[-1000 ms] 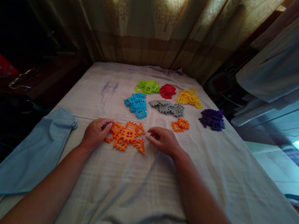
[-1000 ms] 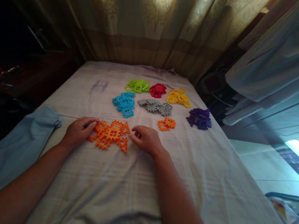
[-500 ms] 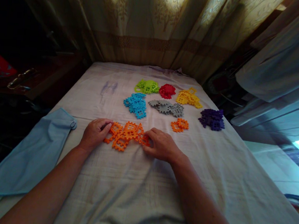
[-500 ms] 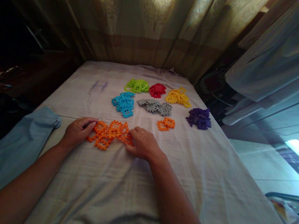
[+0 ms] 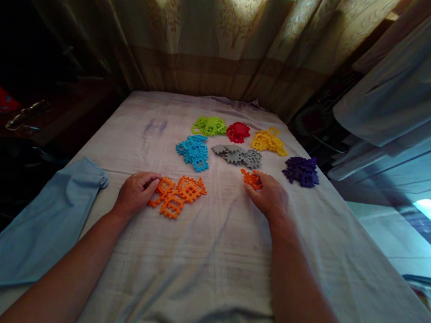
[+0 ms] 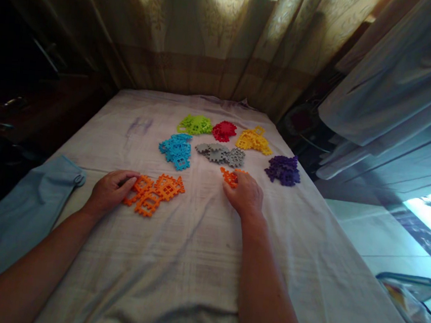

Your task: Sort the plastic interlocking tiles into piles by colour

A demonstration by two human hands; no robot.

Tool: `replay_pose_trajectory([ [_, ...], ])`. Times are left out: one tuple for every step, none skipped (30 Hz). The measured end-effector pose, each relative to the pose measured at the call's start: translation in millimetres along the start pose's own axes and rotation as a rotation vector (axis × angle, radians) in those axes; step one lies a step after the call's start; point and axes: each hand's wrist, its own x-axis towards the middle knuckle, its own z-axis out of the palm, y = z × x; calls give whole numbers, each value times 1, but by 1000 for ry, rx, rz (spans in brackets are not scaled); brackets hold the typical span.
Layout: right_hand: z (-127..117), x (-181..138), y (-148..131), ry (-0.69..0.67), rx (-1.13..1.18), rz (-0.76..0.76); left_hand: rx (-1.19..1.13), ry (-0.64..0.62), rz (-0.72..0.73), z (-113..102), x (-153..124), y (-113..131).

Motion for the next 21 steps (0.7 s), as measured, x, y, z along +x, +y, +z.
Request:
replay_pose_trajectory([
  [2,0,2,12,-16,21,2,-1,0,0,0,0],
  [4,1,4,20,-31,36,2,0,1,0,0,0],
  [5,1,4,24,-44,46,1,1,3,0,0,0],
  [6,1,4,21,-58,53,0,3,3,0,0,0],
  [6,2,3,10,-71,59,-2,4,4,1,0,0],
  [5,2,2,-8,-85,65,-4,4,5,1,0,0],
  [4,2,1,-31,-97,74,-5,4,6,1,0,0],
  [3,3,-1,-55,-107,84,-5,2,8,1,0,0],
  [2,3,-2,-74,-114,95,-4,0,11,1,0,0],
  [1,3,-4,-86,-118,104,-4,1,13,1,0,0],
  [0,3,-5,-91,-118,112,-4,0,15,1,0,0],
  [-1,4,-6,-89,-116,118,-5,-1,17,1,0,0],
  [-1,4,-7,-81,-111,120,-5,-2,19,1,0,0],
  [-1,3,-8,-69,-103,117,-7,-2,21,1,1,0],
  [-1,3,-10,-52,-92,107,-8,-3,22,1,1,0],
  [0,2,-13,-28,-77,89,-10,-4,24,1,1,-1],
  [1,1,-16,-2,-58,59,-11,-4,26,1,1,-1],
  [2,0,-21,21,-32,17,-12,-3,27,1,1,-1],
  [3,-1,-27,38,-3,-31,-13,-3,29,1,1,-1],
  [5,-4,-35,43,30,-83,-12,-3,30,2,1,-1],
  [7,-6,-43,35,65,-135,-11,-2,32,2,1,-1],
])
